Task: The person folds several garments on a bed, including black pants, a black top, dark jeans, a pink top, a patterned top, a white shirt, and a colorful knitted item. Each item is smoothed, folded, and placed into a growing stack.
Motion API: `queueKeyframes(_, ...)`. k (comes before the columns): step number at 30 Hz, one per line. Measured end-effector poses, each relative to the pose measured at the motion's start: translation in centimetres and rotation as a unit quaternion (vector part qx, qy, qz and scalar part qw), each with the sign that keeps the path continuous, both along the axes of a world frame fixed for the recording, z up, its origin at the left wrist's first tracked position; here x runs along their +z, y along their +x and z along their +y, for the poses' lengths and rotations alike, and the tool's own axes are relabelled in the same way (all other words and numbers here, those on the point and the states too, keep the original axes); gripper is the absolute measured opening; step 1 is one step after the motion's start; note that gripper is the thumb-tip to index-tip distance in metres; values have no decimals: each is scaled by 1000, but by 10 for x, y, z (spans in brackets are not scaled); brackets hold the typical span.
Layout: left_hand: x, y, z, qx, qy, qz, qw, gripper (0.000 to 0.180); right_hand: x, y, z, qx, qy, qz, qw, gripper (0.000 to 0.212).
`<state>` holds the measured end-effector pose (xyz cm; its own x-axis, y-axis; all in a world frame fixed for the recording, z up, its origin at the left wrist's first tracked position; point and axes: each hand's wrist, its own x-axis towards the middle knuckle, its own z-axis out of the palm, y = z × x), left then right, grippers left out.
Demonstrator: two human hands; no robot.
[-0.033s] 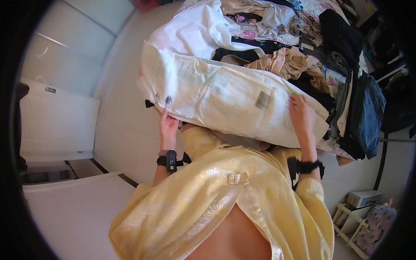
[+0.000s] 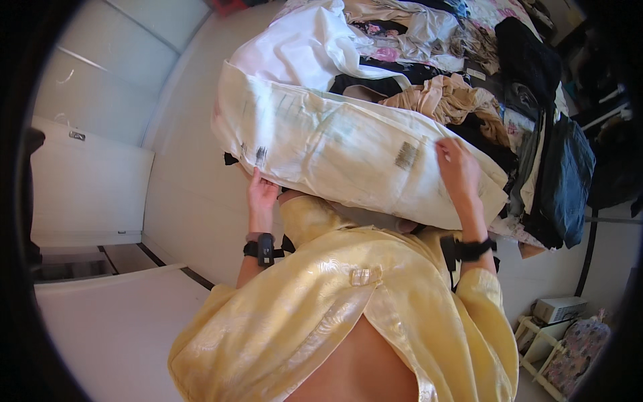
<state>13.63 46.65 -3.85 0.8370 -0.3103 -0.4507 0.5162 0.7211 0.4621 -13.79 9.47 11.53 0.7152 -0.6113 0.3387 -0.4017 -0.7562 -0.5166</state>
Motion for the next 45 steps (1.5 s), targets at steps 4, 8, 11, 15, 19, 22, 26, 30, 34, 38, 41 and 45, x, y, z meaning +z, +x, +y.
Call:
queueKeyframes(4, -9, -26, -10, -29, -21, 0, 999, 37, 23, 103, 21, 183, 3, -41, 982, 14)
queueKeyframes(8, -11, -50, -23, -87, 12, -30, 996, 39, 7, 201, 42, 290, -60, 1, 955, 20)
queueKeyframes(11, -12, -61, -28, -132, 96, -64, 984, 37, -13, 246, 52, 281, -91, 83, 952, 31)
queueKeyframes(15, -13, -72, -28, -133, 83, -46, 987, 36, -25, 274, 50, 257, 67, 183, 947, 44)
queueKeyframes(19, -9, -75, -27, -108, 55, -44, 992, 38, -26, 273, 45, 221, 72, 235, 944, 54)
queueKeyframes(22, 4, -66, -31, -43, 24, -79, 996, 42, -24, 275, 45, 246, 83, 238, 936, 52)
queueKeyframes(26, 31, -47, -35, 2, -42, -128, 991, 46, -21, 283, 50, 306, 166, 227, 909, 49)
queueKeyframes(30, 62, -46, -32, -43, -70, -142, 986, 52, -20, 287, 61, 396, 117, 187, 892, 51)
queueKeyframes(34, 94, -53, -27, -51, -16, -149, 987, 55, -1, 284, 62, 348, 68, 267, 896, 48)
queueKeyframes(38, 139, -54, -23, -45, 69, -277, 958, 53, 59, 254, 45, 316, 141, 76, 935, 34)
queueKeyframes(41, 197, -42, -22, -53, 111, -350, 929, 48, 130, 200, 12, 297, 304, -72, 902, 29)
queueKeyframes(45, 290, -34, -59, -128, 24, -457, 880, 38, 202, 116, -22, 313, 531, -175, 768, 27)
